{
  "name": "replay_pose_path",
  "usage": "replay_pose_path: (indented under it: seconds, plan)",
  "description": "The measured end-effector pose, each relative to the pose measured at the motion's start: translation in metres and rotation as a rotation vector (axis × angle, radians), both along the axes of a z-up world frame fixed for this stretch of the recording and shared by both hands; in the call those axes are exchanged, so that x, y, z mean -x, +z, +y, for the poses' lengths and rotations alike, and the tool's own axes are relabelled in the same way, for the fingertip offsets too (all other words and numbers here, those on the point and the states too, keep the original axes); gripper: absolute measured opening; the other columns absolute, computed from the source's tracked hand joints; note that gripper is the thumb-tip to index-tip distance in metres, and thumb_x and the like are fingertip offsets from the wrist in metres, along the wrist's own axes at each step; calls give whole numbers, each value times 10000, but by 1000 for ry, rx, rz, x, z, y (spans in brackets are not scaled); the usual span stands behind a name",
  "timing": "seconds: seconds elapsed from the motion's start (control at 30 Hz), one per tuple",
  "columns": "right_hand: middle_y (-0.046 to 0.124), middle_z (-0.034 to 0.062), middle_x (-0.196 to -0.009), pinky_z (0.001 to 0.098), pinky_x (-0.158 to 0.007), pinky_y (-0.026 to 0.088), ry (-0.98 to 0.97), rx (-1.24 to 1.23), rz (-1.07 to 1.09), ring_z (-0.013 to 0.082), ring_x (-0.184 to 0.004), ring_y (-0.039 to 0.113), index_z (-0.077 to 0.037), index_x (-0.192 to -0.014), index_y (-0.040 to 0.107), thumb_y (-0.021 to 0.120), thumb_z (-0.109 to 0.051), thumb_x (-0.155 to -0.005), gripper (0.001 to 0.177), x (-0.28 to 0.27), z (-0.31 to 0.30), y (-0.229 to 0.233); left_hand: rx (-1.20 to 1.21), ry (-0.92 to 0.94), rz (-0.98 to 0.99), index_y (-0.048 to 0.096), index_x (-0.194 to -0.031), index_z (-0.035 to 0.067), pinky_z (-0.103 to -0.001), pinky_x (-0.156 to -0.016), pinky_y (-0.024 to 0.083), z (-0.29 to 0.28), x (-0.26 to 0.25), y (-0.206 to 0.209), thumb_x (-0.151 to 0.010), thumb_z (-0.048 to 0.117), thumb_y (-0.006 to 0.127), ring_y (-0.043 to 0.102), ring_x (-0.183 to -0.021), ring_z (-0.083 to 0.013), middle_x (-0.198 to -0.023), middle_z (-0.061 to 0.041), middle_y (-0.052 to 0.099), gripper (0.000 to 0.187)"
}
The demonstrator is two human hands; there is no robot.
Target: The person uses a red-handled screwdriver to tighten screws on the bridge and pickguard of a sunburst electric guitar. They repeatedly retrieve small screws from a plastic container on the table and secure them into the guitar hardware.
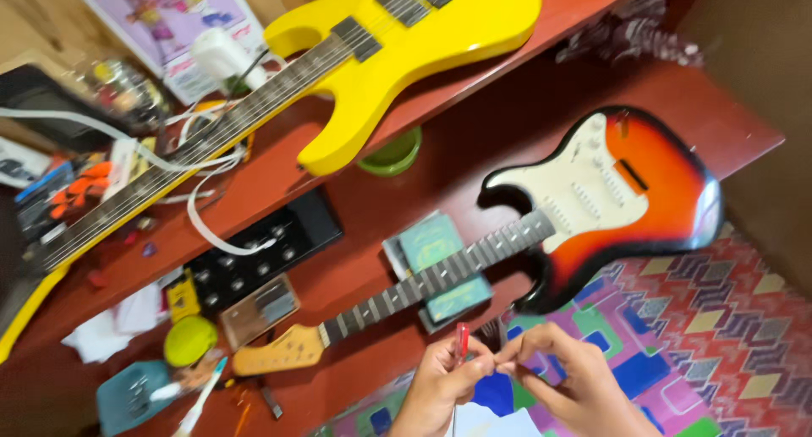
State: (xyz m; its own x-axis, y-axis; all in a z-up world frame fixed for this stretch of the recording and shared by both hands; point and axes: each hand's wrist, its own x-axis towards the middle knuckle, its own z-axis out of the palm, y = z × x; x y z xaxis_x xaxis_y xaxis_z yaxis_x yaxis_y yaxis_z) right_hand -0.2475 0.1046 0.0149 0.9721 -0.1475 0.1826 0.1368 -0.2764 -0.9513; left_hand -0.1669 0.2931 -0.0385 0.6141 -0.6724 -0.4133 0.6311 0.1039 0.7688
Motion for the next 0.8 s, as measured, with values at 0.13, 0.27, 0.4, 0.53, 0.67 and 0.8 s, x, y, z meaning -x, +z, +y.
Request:
replay_pose_path:
  seconds: [0.13,0.27,0.4,0.53,0.67,0.8]
  plan:
    - [869,-64,-932,209,-741,650,-14,183,-12,56,-821,835,-159,-945,671,785,-90,-822,182,-13,-57,-4,87,-54,118,667,-829,55,-241,-421,110,-58,-21,-5,-895,169,767,214,-433,-45,-511,39,320,165]
    - [887,-97,-913,215,-542,584,-132,251,276,16,-749,782,-203,-842,622,819,-234,-808,202,-8,-119,-10,-1,-153,170,665,-859,111,-218,-424,91,-129,-32,-9,-878,235,773,191,-464,-12,-557,85,317,166]
    - [917,-114,-918,290,-764,594,-282,294,519,55,-787,823,-191,-855,499,862,-293,-771,386,9,-174,-31,-117,-240,142,699,-845,123,-237,-416,104,-192,-35,3,-901,265,761,228,-430,-23,-516,81,364,165]
    - [877,1,-878,260,-817,640,-277,162,455,94,-786,808,-138,-825,524,849,-162,-762,332,-11,-217,-45,-201,-227,5,726,-874,152,-214,-625,273,-234,-49,-5,-908,276,764,378,-648,-28,-674,103,486,134]
    - [832,35,-822,244,-794,591,-182,103,389,107,-796,797,-117,-860,459,791,-48,-790,347,-46,-268,-71,-604,-56,-92,828,-981,175,-212,-751,478,-255,-65,0,-936,312,708,613,-775,-46,-883,64,767,187]
    - [746,4,-808,276,-834,533,-60,204,541,95,-917,772,-113,-925,481,806,-98,-840,336,-89,-333,-90,-1070,178,-255,703,-840,141,-377,-615,382,-261,-64,-15,-968,385,640,506,-642,-182,-693,-13,592,282]
